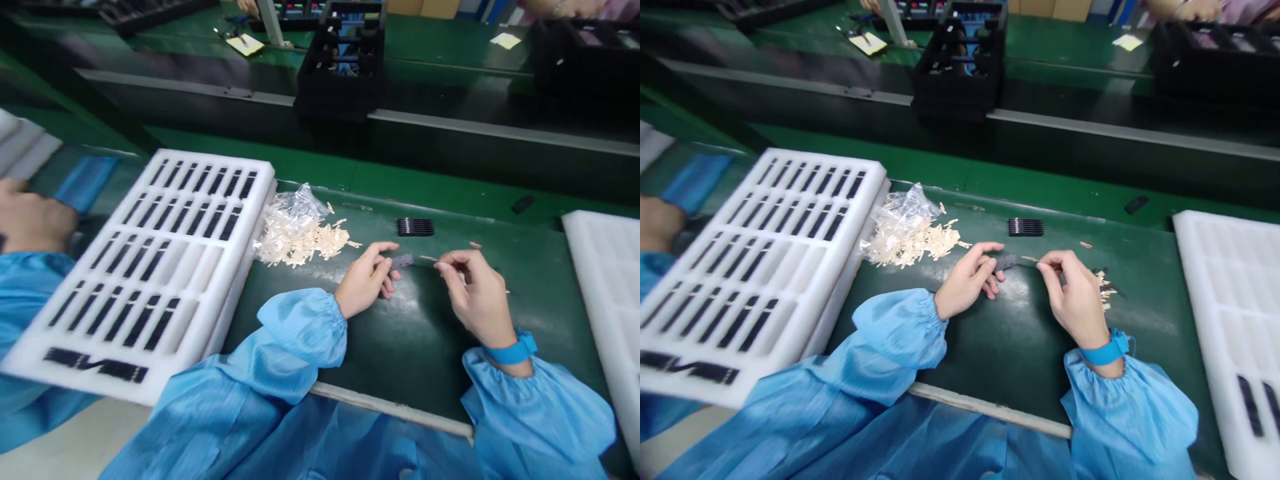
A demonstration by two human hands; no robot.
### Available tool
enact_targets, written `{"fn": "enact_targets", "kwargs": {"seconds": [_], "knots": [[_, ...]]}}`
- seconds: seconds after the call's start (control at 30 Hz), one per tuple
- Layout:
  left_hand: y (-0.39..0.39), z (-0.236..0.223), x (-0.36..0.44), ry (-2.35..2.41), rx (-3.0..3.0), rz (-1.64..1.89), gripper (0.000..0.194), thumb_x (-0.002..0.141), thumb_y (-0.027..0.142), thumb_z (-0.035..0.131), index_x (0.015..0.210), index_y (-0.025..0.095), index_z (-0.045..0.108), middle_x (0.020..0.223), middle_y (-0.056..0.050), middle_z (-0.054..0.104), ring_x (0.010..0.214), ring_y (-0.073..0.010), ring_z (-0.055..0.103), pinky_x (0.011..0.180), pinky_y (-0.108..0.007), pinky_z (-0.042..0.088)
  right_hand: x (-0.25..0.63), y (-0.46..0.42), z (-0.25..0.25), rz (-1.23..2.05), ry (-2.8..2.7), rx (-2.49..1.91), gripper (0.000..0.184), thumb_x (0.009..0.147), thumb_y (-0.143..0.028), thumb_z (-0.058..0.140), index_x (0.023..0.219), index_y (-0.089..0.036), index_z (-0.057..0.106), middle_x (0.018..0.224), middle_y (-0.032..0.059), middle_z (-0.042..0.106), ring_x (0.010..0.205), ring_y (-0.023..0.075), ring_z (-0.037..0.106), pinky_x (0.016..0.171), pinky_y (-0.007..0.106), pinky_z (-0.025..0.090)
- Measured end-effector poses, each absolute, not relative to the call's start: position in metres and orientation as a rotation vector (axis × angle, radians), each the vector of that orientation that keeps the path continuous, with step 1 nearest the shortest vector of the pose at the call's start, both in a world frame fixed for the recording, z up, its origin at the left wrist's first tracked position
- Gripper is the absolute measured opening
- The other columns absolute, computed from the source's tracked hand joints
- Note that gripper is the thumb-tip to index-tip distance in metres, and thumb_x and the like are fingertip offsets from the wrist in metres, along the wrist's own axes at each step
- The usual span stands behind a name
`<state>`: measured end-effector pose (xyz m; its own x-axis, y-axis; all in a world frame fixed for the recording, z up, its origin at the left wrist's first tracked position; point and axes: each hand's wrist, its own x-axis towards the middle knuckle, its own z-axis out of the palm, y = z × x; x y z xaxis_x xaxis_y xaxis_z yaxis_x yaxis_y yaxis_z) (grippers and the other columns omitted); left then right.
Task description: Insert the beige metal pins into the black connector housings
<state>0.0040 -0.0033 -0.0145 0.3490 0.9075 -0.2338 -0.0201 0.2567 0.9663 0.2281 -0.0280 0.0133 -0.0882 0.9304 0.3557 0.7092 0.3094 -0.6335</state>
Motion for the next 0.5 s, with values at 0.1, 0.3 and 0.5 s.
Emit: {"fn": "enact_targets", "kwargs": {"seconds": [0.1,0.3,0.5], "knots": [[-0.002,-0.015,0.004,0.993,1.068,0.831,0.020,0.101,0.027,0.046,0.118,0.021,0.054,0.088,-0.001,0.067,0.055,-0.0074,0.065,0.051,-0.020,0.057,0.205,-0.035,0.008,0.580,-1.767,-1.330,0.005,0.098,-0.026,0.066,0.096,-0.023,0.063,0.097,0.0042,0.069,0.089,0.0196,0.067,0.081,0.033,0.052],[-0.004,-0.019,0.003,1.048,1.175,0.751,0.020,0.098,0.018,0.045,0.100,0.017,0.065,0.067,0.002,0.063,0.054,-0.0079,0.066,0.058,-0.018,0.057,0.189,-0.035,-0.004,0.980,-1.436,-1.302,0.015,0.093,-0.031,0.074,0.103,-0.023,0.065,0.088,0.0018,0.071,0.075,0.0163,0.069,0.072,0.030,0.057],[-0.007,-0.015,0.006,1.174,1.327,0.950,0.014,0.094,0.029,0.062,0.100,0.018,0.066,0.096,-0.002,0.066,0.058,-0.0055,0.065,0.058,-0.019,0.058,0.182,-0.035,-0.007,0.960,-1.282,-1.415,0.024,0.091,-0.040,0.076,0.104,-0.020,0.072,0.087,0.0046,0.076,0.076,0.0179,0.074,0.076,0.032,0.062]]}}
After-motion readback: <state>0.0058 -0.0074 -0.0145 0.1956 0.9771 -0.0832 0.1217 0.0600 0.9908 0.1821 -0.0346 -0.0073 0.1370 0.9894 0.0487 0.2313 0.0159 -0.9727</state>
